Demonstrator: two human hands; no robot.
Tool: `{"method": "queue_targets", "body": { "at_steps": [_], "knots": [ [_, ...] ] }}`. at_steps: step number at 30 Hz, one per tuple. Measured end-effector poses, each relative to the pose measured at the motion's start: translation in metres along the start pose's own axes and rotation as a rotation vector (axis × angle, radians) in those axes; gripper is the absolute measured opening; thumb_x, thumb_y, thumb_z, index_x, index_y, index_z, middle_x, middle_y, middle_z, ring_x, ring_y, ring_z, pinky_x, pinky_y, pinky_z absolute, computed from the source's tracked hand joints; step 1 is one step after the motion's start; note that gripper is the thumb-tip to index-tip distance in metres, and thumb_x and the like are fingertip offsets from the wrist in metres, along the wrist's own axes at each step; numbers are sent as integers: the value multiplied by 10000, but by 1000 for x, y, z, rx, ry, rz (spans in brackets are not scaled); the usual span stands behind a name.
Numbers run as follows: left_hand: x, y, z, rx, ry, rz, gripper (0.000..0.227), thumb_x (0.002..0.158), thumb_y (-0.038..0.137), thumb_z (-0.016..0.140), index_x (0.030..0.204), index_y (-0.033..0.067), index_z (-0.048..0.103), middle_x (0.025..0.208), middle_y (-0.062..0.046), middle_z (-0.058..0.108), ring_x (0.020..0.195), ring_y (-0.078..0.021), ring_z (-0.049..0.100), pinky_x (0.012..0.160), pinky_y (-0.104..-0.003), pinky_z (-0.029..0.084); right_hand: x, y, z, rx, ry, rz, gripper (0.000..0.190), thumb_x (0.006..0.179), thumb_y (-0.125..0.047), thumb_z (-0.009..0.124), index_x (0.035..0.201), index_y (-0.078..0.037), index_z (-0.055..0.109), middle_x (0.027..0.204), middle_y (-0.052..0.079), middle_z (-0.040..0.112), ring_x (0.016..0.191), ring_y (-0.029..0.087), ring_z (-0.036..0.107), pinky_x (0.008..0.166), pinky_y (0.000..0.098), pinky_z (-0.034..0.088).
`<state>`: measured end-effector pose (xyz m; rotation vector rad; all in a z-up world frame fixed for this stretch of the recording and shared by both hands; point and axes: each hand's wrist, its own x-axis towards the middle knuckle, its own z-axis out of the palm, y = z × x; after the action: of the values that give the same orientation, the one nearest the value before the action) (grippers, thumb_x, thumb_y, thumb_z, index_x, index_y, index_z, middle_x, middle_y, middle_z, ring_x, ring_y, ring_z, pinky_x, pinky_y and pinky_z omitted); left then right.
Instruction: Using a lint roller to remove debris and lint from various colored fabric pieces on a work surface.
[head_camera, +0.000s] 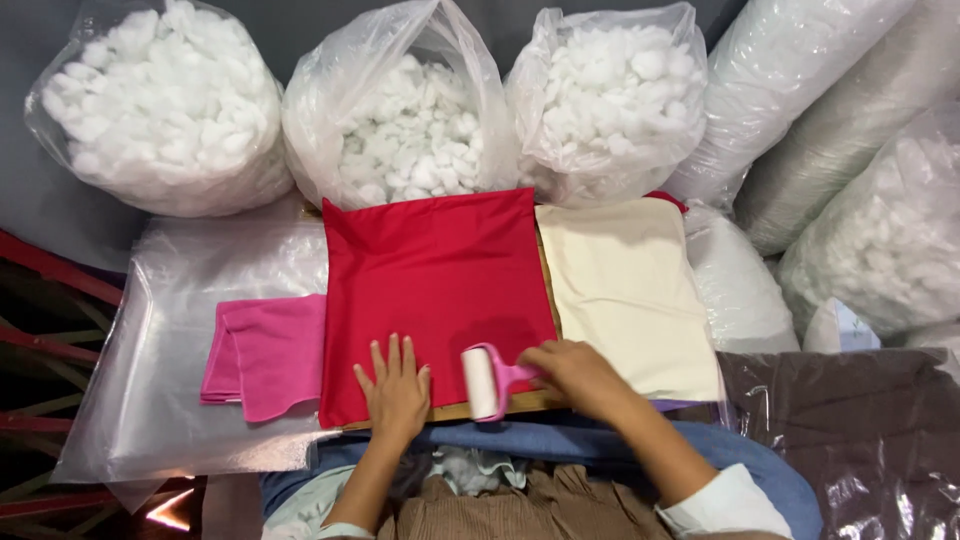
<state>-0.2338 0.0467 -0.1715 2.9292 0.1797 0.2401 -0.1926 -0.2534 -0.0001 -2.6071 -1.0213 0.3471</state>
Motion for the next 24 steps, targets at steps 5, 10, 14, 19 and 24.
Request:
{"method": "queue_targets", "body": {
  "at_steps": [5,10,14,19,24],
  "knots": [
    [-7,-1,-11,-37,-187,-26,677,1004,495,359,1591,172,268,1682,-58,215,1560,-377,93,1189,-690,84,-16,12,-6,-112,-159,135,215,899,-195,655,1101,-258,617,924,63,683,792,332,648,663,462,447],
    [-13,-32,-13,62,-178,-64,705,1004,549,328,1602,189,231,1694,-57,180,1550,-417,112,1180,-698,130,-43,48,-53,-198,-247,447,180,930,-355,670,1105,-336,636,1010,-32,729,913,278,675,760,416,469],
    [-2,7,-27,-20,-217,-78,667,1030,512,329,1601,171,280,1691,-95,218,1559,-408,119,1196,-688,88,-9,0,-18,-57,-112,254,298,903,-281,721,1187,-278,633,1046,53,737,986,311,691,814,450,512],
    [2,4,-19,-3,-297,-70,657,1055,538,274,1634,234,219,1721,-46,154,1583,-344,72,1221,-669,21,-4,25,-9,-142,-149,176,376,892,-252,730,1248,-308,626,1057,94,717,1034,361,691,880,497,534],
    [-12,-33,-7,120,-219,-117,666,1055,570,270,1630,235,241,1715,-66,183,1586,-354,87,1230,-657,19,-28,43,-79,-158,-178,524,298,887,-291,723,1181,-330,695,1045,59,769,1060,337,712,917,472,553]
  ]
}}
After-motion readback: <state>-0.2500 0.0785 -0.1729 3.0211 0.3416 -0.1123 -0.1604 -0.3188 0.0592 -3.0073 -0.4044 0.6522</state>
